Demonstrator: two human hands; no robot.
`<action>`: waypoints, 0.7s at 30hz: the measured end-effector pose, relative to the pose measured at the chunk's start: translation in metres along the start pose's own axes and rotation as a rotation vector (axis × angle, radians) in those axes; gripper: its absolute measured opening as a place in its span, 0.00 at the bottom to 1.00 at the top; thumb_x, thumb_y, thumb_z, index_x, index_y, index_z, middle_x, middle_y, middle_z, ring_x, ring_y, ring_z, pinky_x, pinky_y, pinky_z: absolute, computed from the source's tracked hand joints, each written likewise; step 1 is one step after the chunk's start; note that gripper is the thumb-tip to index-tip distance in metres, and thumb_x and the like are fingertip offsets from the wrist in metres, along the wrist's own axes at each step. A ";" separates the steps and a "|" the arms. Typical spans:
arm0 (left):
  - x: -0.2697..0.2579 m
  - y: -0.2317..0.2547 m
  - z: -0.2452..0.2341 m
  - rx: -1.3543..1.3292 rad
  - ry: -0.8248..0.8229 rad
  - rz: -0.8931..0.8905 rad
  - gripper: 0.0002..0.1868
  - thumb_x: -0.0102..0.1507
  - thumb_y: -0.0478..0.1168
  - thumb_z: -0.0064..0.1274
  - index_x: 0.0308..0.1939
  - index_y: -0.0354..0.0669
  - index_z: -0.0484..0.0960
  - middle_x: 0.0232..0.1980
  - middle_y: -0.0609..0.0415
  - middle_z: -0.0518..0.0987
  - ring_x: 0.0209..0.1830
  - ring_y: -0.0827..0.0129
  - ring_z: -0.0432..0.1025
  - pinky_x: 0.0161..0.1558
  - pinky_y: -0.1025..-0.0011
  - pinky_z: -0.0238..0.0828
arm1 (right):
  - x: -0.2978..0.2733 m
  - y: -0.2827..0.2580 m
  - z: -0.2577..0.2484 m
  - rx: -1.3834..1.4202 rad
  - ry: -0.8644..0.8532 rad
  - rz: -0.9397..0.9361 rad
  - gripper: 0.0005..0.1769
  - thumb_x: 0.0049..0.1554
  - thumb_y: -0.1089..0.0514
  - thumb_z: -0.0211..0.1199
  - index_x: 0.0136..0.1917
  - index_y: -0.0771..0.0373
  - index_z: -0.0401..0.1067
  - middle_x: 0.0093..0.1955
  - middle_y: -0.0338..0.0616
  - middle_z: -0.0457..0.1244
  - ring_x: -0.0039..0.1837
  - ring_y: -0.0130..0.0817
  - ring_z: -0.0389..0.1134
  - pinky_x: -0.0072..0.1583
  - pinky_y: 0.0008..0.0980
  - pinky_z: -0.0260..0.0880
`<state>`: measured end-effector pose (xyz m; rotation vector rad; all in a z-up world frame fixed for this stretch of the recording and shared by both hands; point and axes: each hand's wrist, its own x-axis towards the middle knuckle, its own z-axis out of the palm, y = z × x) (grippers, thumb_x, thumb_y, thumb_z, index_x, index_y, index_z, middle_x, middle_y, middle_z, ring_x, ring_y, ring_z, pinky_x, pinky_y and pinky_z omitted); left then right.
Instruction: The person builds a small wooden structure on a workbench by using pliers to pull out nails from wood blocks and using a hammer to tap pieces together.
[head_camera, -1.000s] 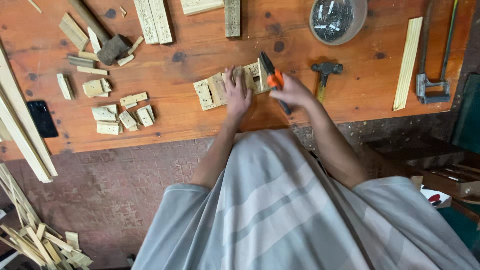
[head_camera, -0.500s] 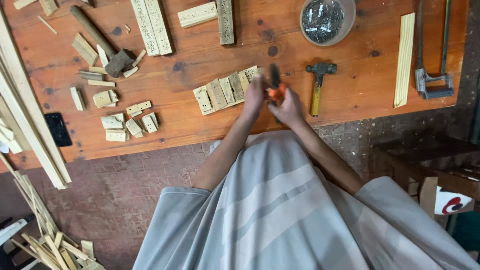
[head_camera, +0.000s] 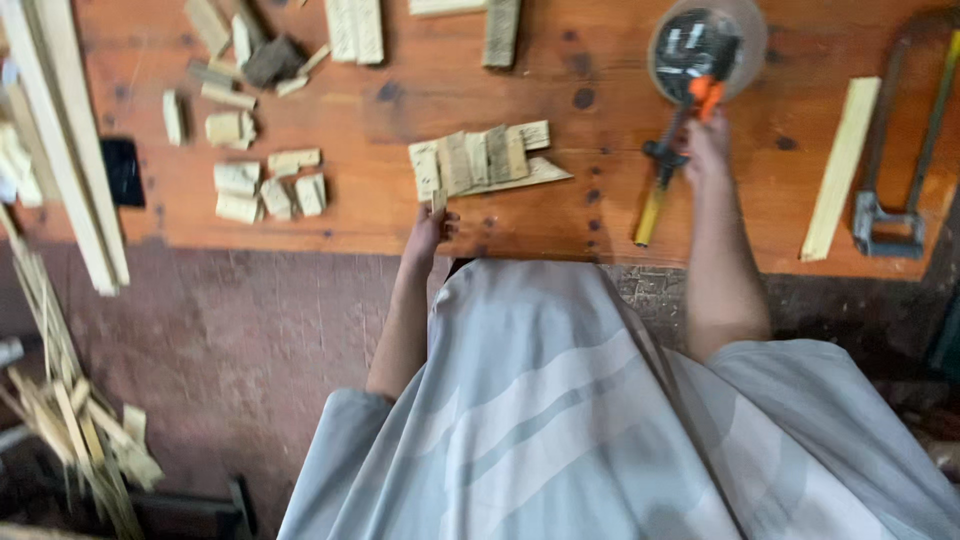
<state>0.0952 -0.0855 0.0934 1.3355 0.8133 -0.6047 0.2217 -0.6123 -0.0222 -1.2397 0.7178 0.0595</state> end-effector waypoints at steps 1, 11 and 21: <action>0.006 -0.011 -0.007 -0.020 0.028 -0.003 0.07 0.73 0.46 0.40 0.48 0.50 0.63 0.39 0.52 0.78 0.29 0.72 0.71 0.30 0.74 0.63 | -0.005 -0.009 -0.004 -0.012 -0.029 0.014 0.21 0.56 0.72 0.57 0.51 0.44 0.66 0.33 0.28 0.56 0.32 0.19 0.58 0.33 0.22 0.58; 0.059 0.059 -0.133 0.730 0.422 0.478 0.13 0.69 0.51 0.41 0.49 0.51 0.75 0.47 0.51 0.77 0.46 0.57 0.72 0.45 0.51 0.66 | -0.123 -0.081 0.068 -0.264 0.094 0.122 0.23 0.65 0.30 0.61 0.43 0.43 0.57 0.30 0.23 0.47 0.28 0.12 0.46 0.27 0.19 0.42; 0.142 0.177 -0.250 1.637 0.239 0.498 0.13 0.64 0.28 0.40 0.51 0.42 0.71 0.59 0.39 0.69 0.60 0.42 0.61 0.44 0.45 0.70 | -0.254 -0.010 0.130 -0.249 0.274 0.295 0.23 0.63 0.29 0.60 0.42 0.44 0.57 0.29 0.23 0.47 0.27 0.13 0.44 0.28 0.20 0.47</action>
